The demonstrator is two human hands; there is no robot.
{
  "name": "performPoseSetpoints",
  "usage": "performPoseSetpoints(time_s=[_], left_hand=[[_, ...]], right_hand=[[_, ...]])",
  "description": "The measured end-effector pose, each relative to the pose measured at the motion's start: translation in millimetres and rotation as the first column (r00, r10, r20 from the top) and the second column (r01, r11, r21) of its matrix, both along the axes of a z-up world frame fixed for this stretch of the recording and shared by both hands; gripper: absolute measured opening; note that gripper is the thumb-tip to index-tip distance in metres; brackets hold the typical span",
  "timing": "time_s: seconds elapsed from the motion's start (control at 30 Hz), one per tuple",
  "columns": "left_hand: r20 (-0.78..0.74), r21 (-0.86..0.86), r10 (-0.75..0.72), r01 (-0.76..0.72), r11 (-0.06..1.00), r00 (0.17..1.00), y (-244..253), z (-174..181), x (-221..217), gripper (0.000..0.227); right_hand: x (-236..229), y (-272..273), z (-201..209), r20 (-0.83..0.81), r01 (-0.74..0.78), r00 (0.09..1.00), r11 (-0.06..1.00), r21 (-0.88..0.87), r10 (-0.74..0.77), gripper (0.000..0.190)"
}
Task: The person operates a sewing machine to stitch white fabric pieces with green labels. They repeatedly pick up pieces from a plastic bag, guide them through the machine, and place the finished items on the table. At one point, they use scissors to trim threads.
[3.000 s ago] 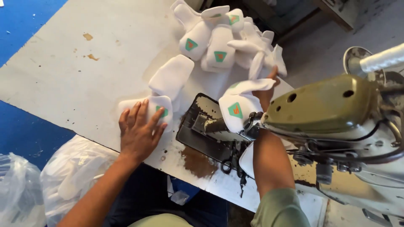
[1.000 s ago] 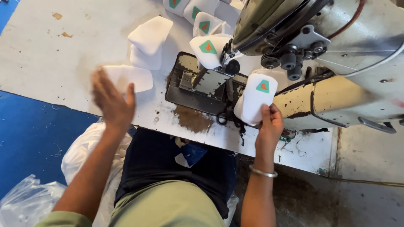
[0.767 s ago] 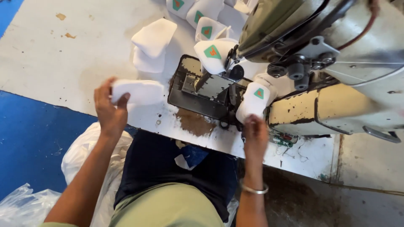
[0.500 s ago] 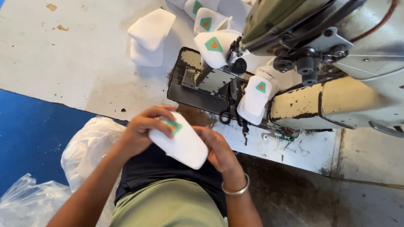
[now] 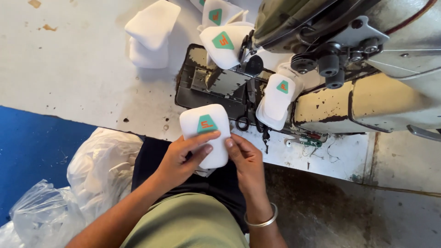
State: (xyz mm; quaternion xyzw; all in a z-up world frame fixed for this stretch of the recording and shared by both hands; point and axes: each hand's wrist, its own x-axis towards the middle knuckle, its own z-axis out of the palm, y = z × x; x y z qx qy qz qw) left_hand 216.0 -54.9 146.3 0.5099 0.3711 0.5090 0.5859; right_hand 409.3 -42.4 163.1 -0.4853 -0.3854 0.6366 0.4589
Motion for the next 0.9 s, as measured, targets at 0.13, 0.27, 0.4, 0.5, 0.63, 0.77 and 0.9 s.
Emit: performPoseSetpoints(time_s=[0.13, 0.27, 0.4, 0.5, 0.63, 0.77, 0.9], left_hand=[[-0.234, 0.097, 0.01, 0.013, 0.995, 0.972, 22.0, 29.5, 6.5, 0.059], [-0.235, 0.065, 0.084, -0.071, 0.995, 0.968, 48.3, 43.5, 21.3, 0.072], [-0.332, 0.055, 0.226, -0.221, 0.974, 0.916, 80.1, 61.3, 36.4, 0.075], [-0.054, -0.032, 0.189, -0.19, 0.981, 0.981, 103.5, 66.0, 30.6, 0.078], [-0.008, -0.06, 0.02, -0.02, 0.998, 1.0, 117.3, 62.0, 8.7, 0.079], [0.002, -0.043, -0.159, 0.159, 0.986, 0.987, 136.6, 61.9, -11.9, 0.08], [0.043, -0.145, -0.22, 0.224, 0.964, 0.975, 143.8, 67.7, -16.2, 0.08]], right_hand=[[12.4, 25.6, 16.8, 0.16, 0.031, 0.987, 0.999, 0.01, -0.032, 0.035], [2.7, 67.8, 52.4, 0.261, 0.052, 0.963, 0.998, 0.036, -0.06, 0.031], [-2.3, 113.6, 37.7, 0.187, 0.108, 0.974, 0.988, 0.114, -0.128, 0.02], [3.6, 128.9, 15.6, -0.048, 0.201, 0.98, 0.931, 0.306, -0.195, 0.024], [51.2, 117.6, 17.4, 0.237, 0.253, 0.833, 0.725, 0.641, -0.5, 0.04], [160.3, 93.7, 59.4, 0.145, 0.085, -0.046, 0.141, 0.986, -0.988, 0.037], [250.7, 81.1, 24.5, 0.298, -0.185, -0.147, 0.322, 0.928, -0.943, 0.036]])
